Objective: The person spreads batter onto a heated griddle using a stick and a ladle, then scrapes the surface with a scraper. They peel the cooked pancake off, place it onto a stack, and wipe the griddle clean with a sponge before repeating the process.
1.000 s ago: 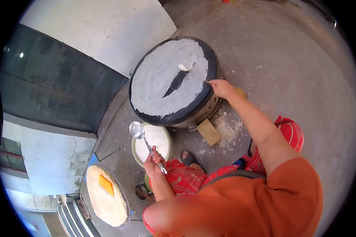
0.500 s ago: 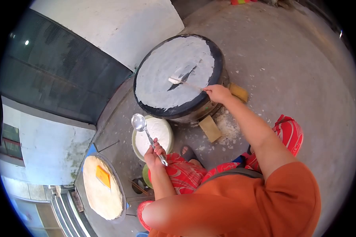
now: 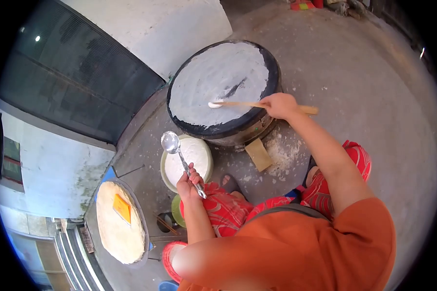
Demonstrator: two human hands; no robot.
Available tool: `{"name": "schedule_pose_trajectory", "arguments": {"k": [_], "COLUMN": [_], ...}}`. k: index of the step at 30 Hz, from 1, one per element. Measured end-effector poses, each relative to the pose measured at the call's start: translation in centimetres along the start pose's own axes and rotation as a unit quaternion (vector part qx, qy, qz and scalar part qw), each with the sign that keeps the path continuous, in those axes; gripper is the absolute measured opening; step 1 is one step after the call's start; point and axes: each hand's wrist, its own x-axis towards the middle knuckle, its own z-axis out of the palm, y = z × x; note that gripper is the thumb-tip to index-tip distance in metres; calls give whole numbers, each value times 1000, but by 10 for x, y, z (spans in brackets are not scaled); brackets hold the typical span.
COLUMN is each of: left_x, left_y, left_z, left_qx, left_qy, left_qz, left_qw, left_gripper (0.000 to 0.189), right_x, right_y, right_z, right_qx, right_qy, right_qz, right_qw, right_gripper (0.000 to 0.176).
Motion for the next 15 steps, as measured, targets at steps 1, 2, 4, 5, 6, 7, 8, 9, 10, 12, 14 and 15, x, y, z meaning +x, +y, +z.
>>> {"name": "schedule_pose_trajectory", "arguments": {"k": [1,2,4,5,6,7,8,9,10,12,14,15], "left_x": [-1,-2,-1,2,4,3,2,0,0,0,-1,-2], "left_y": [1,1,-1,0,1,1,0,-1,0,1,2,1], "left_z": [1,1,-1,-4,-5,-3,0,1,-1,-4,-3,-2], "left_qx": [-2,8,20,20,21,24,19,14,15,-2,23,51], "left_qy": [-1,2,7,4,1,2,2,3,5,-1,4,11], "left_qz": [0,10,18,16,15,16,14,11,11,-8,6,22], "left_qw": [1000,1000,1000,1000,1000,1000,1000,1000,1000,1000,1000,998], "left_gripper": [33,33,33,33,33,33,32,31,31,33,33,33], "right_x": [-3,-8,-18,-21,-29,-33,-32,-34,-37,-32,-27,-28], "right_y": [1,2,0,-6,-21,-25,-21,-22,-22,0,13,12], "right_z": [2,10,39,59,70,94,109,114,117,105,91,93], "right_qx": [-2,-34,-63,-59,-102,-83,-80,-106,-132,-151,-136,-139], "right_qy": [0,112,245,269,201,202,202,192,182,196,199,200], "right_qz": [-2,-23,-75,-106,-111,-158,-156,-135,-113,-95,-34,-32], "right_qw": [1000,993,965,955,968,963,964,966,968,964,970,969], "right_gripper": [27,31,39,44,46,46,46,46,45,38,39,39]}}
